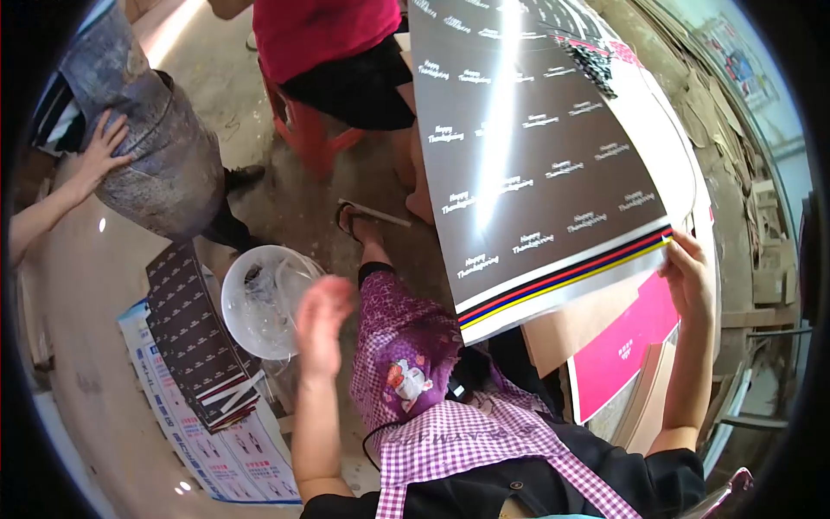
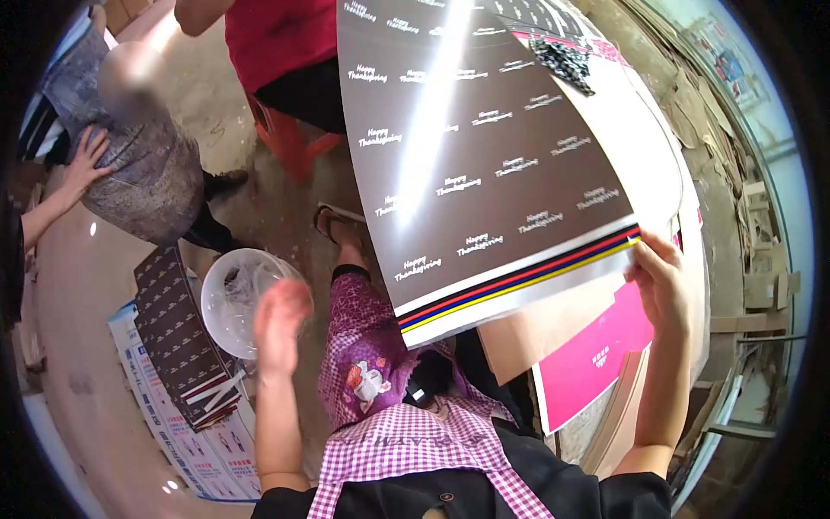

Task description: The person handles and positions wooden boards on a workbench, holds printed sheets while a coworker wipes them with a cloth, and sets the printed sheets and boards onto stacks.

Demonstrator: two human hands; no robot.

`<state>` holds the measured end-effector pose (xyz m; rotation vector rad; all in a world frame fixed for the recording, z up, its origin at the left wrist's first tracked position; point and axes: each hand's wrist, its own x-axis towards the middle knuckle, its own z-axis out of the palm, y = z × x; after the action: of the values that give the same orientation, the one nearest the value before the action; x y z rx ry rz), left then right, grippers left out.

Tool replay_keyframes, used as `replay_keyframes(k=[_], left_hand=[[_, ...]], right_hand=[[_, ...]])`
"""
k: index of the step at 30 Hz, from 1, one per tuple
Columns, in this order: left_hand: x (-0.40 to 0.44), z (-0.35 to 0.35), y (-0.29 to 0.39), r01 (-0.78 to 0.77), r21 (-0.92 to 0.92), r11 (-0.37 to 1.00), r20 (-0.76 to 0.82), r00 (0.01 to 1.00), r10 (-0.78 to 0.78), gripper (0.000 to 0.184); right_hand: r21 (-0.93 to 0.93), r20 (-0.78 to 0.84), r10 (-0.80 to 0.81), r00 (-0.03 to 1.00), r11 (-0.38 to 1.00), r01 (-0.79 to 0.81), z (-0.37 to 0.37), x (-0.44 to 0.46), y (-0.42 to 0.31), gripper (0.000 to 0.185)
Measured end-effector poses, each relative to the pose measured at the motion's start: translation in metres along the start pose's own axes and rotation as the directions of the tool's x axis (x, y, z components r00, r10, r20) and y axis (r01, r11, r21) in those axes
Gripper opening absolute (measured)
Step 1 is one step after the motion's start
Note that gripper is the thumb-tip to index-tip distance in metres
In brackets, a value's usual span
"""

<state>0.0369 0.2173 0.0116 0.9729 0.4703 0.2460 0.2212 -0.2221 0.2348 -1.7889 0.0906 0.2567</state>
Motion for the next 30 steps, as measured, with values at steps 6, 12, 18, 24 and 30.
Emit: replay_keyframes(k=[6, 12, 18, 24, 30], left_hand=[[-0.05, 0.129, -0.002, 0.142, 0.021, 0.99, 0.522, 0.843, -0.131, 0.079], [-0.074, 0.198, -0.02, 0.078, 0.054, 0.995, 0.327, 0.941, -0.092, 0.034], [-0.103, 0.229, -0.036, 0.262, 0.033, 0.965, 0.26, 0.93, -0.261, 0.021], [-0.126, 0.234, -0.055, 0.336, -0.138, 0.932, 0.057, 0.942, -0.331, 0.022], [-0.144, 0.262, -0.041, 0.271, 0.126, 0.954, 0.122, 0.95, -0.286, 0.02]], right_hand=[[-0.018, 0.078, -0.047, 0.996, 0.999, 0.049, -0.017, 0.002, -0.003, 0.031], [-0.006, 0.197, -0.13, 0.972, 0.991, 0.133, -0.052, 0.021, 0.008, 0.032], [-0.111, 0.202, -0.148, 0.968, 0.979, 0.173, -0.092, 0.046, 0.028, 0.031], [-0.152, 0.298, 0.055, 0.953, 0.988, -0.01, -0.117, 0.045, 0.069, 0.02], [-0.104, 0.273, 0.071, 0.959, 0.994, -0.044, -0.141, 0.036, 0.075, 0.009]])
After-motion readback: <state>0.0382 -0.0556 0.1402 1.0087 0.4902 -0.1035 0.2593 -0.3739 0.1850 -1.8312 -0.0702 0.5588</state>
